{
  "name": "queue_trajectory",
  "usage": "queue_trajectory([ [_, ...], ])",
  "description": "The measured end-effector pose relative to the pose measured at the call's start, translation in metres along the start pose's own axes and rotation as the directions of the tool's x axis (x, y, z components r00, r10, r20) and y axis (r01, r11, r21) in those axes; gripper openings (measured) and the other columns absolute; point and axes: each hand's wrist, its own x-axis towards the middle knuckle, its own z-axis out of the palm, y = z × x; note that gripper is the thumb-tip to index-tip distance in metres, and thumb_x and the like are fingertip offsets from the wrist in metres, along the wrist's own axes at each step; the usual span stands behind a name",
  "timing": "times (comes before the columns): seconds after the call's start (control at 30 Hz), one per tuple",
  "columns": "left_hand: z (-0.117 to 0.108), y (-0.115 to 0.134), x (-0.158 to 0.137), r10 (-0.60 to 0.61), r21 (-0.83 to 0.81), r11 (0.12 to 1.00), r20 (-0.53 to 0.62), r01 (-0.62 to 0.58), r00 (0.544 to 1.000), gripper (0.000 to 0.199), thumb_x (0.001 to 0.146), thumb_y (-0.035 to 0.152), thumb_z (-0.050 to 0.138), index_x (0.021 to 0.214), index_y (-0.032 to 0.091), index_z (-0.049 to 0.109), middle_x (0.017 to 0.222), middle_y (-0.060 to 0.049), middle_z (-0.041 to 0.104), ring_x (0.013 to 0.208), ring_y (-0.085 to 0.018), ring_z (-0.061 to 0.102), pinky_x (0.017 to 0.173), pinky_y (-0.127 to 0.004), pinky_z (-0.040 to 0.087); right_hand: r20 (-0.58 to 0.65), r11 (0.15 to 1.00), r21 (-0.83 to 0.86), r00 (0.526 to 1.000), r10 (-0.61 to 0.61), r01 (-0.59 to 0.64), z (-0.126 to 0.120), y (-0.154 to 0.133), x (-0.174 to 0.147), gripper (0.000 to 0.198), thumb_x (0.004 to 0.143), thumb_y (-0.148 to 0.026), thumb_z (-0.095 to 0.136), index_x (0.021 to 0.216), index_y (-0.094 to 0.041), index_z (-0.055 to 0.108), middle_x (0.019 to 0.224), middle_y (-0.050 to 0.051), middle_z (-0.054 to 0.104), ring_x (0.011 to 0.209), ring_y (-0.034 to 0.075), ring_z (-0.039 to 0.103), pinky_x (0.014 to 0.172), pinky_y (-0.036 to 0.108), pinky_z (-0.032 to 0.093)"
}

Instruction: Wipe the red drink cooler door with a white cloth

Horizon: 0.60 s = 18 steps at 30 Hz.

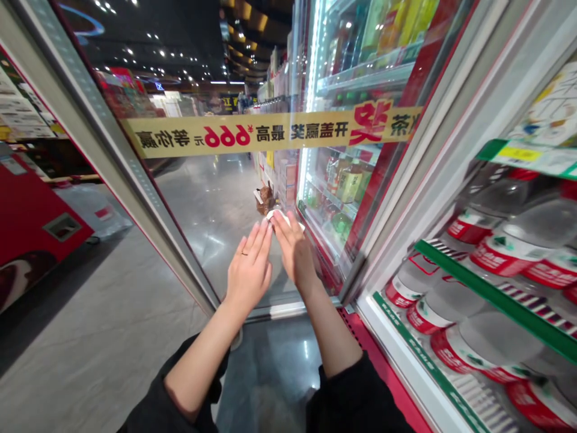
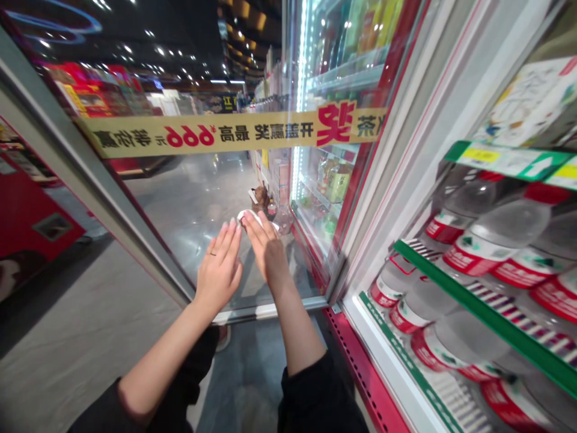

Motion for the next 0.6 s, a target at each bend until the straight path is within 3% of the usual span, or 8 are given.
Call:
queue_trajectory([
  [0.1,0.004,0.004,0.003,0.001,-0.033,0.999,0.007,-0.001,1.0,0.09,0.1,0.007,0.047,0.183,0.017,0.011,0.178,-0.016,0.041,0.166,-0.028,0.042,0.135,-0.043,0.036,0.015,0.999,-0.012,0.999,0.034,-0.034,0.001,0.02,-0.026,0.075,0.105,0.003,0.029,0.168,-0.03,0.052,0.167,0.003,0.062,0.17,0.019,0.035,0.14,0.045,0.04],
  [0.17,0.008,0.01,0.006,0.02,-0.059,0.998,0.018,-0.019,1.0,0.089,0.101,0.006,0.047,0.183,0.017,0.012,0.178,-0.016,0.041,0.166,-0.027,0.042,0.135,-0.043,0.036,-0.082,0.989,-0.031,0.986,0.143,-0.146,0.0,0.035,-0.034,0.072,0.105,0.003,0.027,0.169,-0.022,0.05,0.171,0.011,0.057,0.174,0.022,0.025,0.14,0.054,0.036],
  [0.23,0.013,0.018,0.008,0.044,-0.08,0.996,0.027,-0.042,0.999,0.089,0.101,0.006,0.046,0.182,0.016,0.012,0.178,-0.016,0.041,0.167,-0.026,0.041,0.135,-0.043,0.036,-0.205,0.96,-0.028,0.942,0.266,-0.278,-0.001,0.045,-0.031,0.071,0.106,0.001,0.026,0.172,-0.017,0.042,0.176,0.017,0.048,0.177,0.026,0.012,0.141,0.063,0.031],
  [0.3,0.017,0.026,0.01,0.065,-0.095,0.994,0.031,-0.061,0.997,0.089,0.101,0.005,0.047,0.182,0.015,0.012,0.178,-0.017,0.041,0.167,-0.026,0.04,0.135,-0.043,0.036,-0.248,0.936,-0.017,0.909,0.336,-0.351,-0.002,0.049,-0.023,0.074,0.105,0.001,0.028,0.176,-0.015,0.033,0.18,0.019,0.04,0.177,0.028,0.006,0.14,0.068,0.028],
  [0.37,0.022,0.032,0.012,0.076,-0.102,0.992,0.033,-0.072,0.997,0.089,0.101,0.006,0.047,0.182,0.014,0.011,0.178,-0.017,0.041,0.167,-0.027,0.04,0.135,-0.043,0.035,-0.197,0.942,-0.023,0.925,0.324,-0.335,-0.004,0.05,-0.018,0.077,0.103,0.002,0.03,0.178,-0.016,0.029,0.182,0.018,0.038,0.177,0.03,0.006,0.14,0.068,0.028],
  [0.47,0.026,0.039,0.016,0.088,-0.109,0.991,0.032,-0.084,0.996,0.09,0.101,0.006,0.046,0.182,0.015,0.01,0.178,-0.017,0.04,0.167,-0.028,0.041,0.135,-0.044,0.036,-0.074,0.98,-0.044,0.979,0.191,-0.195,-0.009,0.057,-0.029,0.077,0.103,0.002,0.033,0.176,-0.023,0.037,0.178,0.012,0.046,0.176,0.026,0.015,0.14,0.058,0.034],
  [0.53,0.028,0.043,0.02,0.099,-0.111,0.989,0.034,-0.095,0.995,0.091,0.1,0.006,0.047,0.183,0.015,0.008,0.178,-0.017,0.04,0.166,-0.028,0.042,0.134,-0.044,0.038,-0.03,0.989,-0.061,0.99,0.134,-0.136,-0.013,0.067,-0.044,0.08,0.103,0.003,0.031,0.175,-0.032,0.04,0.174,0.005,0.053,0.174,0.022,0.023,0.14,0.052,0.037],
  [0.6,0.028,0.047,0.024,0.104,-0.108,0.989,0.047,-0.098,0.993,0.094,0.1,0.005,0.048,0.183,0.015,0.005,0.178,-0.017,0.04,0.166,-0.029,0.042,0.134,-0.044,0.039,-0.033,0.983,-0.093,0.987,0.158,-0.16,-0.017,0.08,-0.055,0.084,0.102,0.003,0.03,0.177,-0.036,0.034,0.174,0.003,0.054,0.174,0.021,0.024,0.14,0.052,0.037],
])
